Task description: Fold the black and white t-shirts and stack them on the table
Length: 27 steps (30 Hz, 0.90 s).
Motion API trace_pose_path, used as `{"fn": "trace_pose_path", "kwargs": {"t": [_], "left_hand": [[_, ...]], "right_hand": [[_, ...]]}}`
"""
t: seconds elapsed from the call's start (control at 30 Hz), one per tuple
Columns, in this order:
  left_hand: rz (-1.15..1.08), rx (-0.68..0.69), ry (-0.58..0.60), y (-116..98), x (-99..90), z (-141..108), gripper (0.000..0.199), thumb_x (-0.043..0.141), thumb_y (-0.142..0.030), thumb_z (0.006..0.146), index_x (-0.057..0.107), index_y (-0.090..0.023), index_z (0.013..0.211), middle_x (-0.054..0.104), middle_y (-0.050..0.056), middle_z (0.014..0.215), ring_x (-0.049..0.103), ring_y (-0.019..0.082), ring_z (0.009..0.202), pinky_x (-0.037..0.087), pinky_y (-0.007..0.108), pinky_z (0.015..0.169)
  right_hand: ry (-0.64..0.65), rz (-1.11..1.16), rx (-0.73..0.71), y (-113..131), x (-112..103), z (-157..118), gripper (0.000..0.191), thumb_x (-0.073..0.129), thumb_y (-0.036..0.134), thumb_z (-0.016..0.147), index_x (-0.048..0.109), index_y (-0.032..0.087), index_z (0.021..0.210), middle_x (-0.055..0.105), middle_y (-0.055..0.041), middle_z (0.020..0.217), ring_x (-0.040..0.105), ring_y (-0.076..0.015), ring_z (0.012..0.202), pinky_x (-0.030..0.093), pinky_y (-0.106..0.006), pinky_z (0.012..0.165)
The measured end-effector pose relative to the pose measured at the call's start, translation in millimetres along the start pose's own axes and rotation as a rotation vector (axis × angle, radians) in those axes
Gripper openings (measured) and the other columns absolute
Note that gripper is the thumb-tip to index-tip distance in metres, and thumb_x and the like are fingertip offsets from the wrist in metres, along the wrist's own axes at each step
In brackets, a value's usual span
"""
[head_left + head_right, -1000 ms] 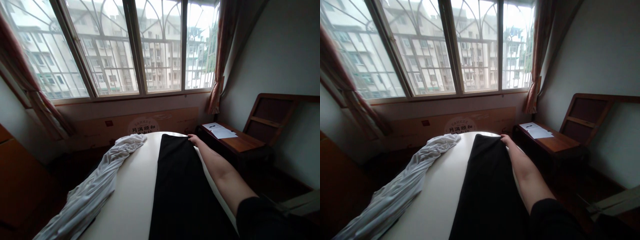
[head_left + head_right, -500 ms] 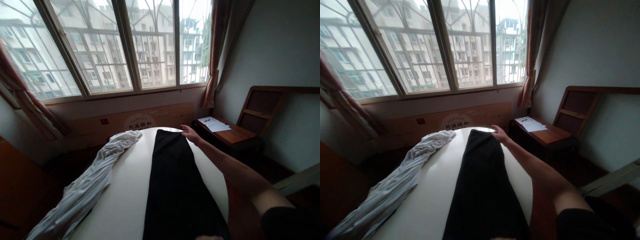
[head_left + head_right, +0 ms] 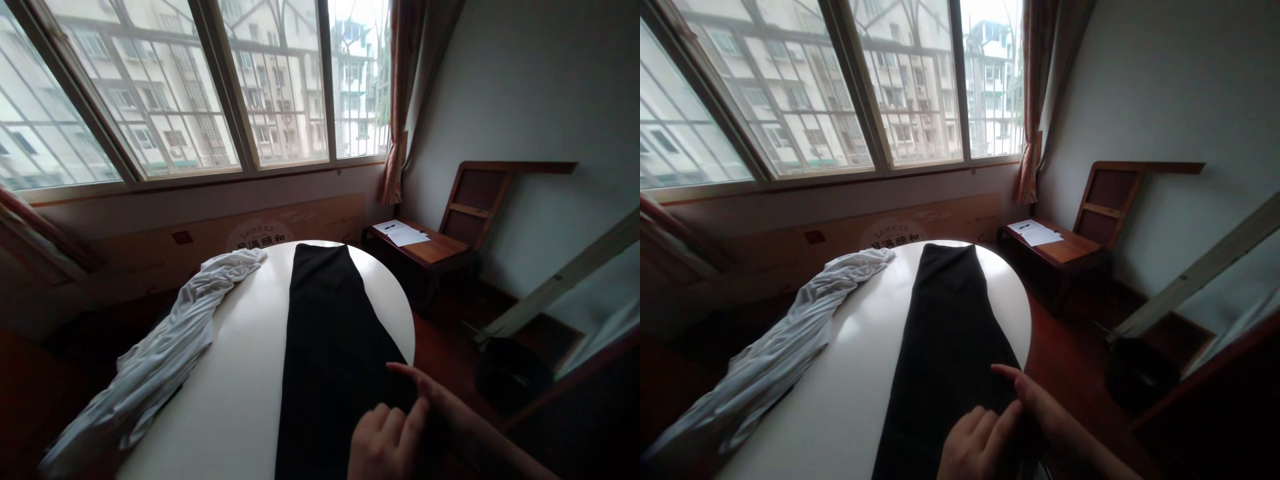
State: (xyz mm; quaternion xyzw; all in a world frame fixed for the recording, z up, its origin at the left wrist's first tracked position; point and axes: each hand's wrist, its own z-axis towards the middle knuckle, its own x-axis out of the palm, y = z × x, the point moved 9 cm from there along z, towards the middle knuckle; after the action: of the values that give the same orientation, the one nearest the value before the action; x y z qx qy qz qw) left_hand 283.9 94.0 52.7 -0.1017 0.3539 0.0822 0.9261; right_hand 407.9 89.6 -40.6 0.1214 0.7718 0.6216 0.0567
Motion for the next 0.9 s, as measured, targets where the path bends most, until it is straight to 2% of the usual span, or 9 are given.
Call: {"fn": "trace_pose_path", "kwargs": {"t": [0.07,0.13,0.23,0.43,0.53,0.67,0.77,0.83,0.9], "left_hand": [[-0.011,0.018,0.004,-5,0.9,-6,0.032,0.045,-0.02,0.099,0.055,-0.015,0.13,0.066,0.002,0.076,0.06,0.016,0.062,0.048,0.028,0.056],[0.002,0.009,0.001,-4,-2.5,-17,0.034,0.046,-0.018,0.098,0.055,-0.015,0.13,0.07,0.006,0.091,0.064,0.018,0.078,0.054,0.029,0.069],[0.092,-0.024,0.004,7,-12.0,-41,0.042,0.049,-0.014,0.094,0.056,-0.017,0.135,0.068,0.011,0.12,0.063,0.023,0.108,0.055,0.035,0.091],[0.357,-0.214,0.152,47,-27.0,-86,0.072,0.048,0.001,0.081,0.047,-0.024,0.149,0.053,0.01,0.149,0.05,0.028,0.133,0.046,0.045,0.106],[0.445,-0.267,0.178,62,-39.0,-104,0.079,0.045,0.005,0.077,0.047,-0.026,0.149,0.05,0.008,0.152,0.048,0.027,0.136,0.045,0.047,0.107],[0.463,-0.353,0.166,85,-62.3,-127,0.07,0.043,0.006,0.079,0.06,-0.025,0.138,0.058,0.007,0.144,0.055,0.024,0.128,0.048,0.041,0.103],[0.449,-0.388,0.162,96,-77.0,-139,0.066,0.045,0.005,0.078,0.064,-0.024,0.133,0.064,0.006,0.134,0.059,0.023,0.12,0.048,0.038,0.1],[0.435,-0.395,0.157,97,-82.0,-144,0.065,0.046,0.004,0.076,0.064,-0.023,0.133,0.066,0.006,0.131,0.06,0.023,0.118,0.048,0.039,0.099],[0.421,-0.404,0.137,95,-84.1,-149,0.064,0.047,0.003,0.076,0.066,-0.023,0.131,0.067,0.006,0.129,0.06,0.024,0.117,0.046,0.041,0.099]], "right_hand": [[0.018,0.084,0.065,-1,5,-4,0.062,0.059,0.077,0.08,0.074,0.025,0.11,0.067,-0.0063,0.083,0.064,-0.0215,0.074,0.054,-0.034,0.068],[0.016,0.088,0.081,1,8,-7,0.056,0.068,0.073,0.076,0.073,0.021,0.096,0.064,-0.0043,0.078,0.06,-0.0172,0.066,0.05,-0.028,0.059],[0.003,0.089,0.057,3,11,-11,0.052,0.076,0.067,0.072,0.069,0.019,0.093,0.063,-0.0024,0.079,0.057,-0.0142,0.062,0.047,-0.025,0.053],[-0.046,0.006,-0.046,12,6,-15,0.044,0.081,0.055,0.072,0.067,0.019,0.094,0.062,-0.0008,0.079,0.054,-0.0119,0.063,0.042,-0.022,0.054],[-0.136,-0.049,-0.147,28,-6,-17,0.042,0.08,0.053,0.073,0.068,0.019,0.096,0.063,-0.0021,0.081,0.056,-0.0141,0.068,0.043,-0.024,0.057],[-0.244,-0.189,-0.226,44,-19,-26,0.039,0.071,0.054,0.082,0.071,0.02,0.102,0.064,-0.0029,0.079,0.057,-0.0165,0.066,0.046,-0.028,0.056],[-0.292,-0.274,-0.262,44,-22,-34,0.042,0.07,0.055,0.083,0.072,0.021,0.109,0.071,-0.0077,0.095,0.066,-0.0237,0.085,0.054,-0.034,0.072],[-0.298,-0.212,-0.29,35,-22,-37,0.054,0.072,0.054,0.083,0.066,0.022,0.126,0.071,-0.0106,0.113,0.066,-0.028,0.104,0.054,-0.039,0.088],[-0.275,-0.066,-0.258,12,-19,-37,0.079,0.073,0.054,0.084,0.043,0.024,0.151,0.071,-0.0117,0.119,0.067,-0.0285,0.108,0.053,-0.044,0.095]]}}
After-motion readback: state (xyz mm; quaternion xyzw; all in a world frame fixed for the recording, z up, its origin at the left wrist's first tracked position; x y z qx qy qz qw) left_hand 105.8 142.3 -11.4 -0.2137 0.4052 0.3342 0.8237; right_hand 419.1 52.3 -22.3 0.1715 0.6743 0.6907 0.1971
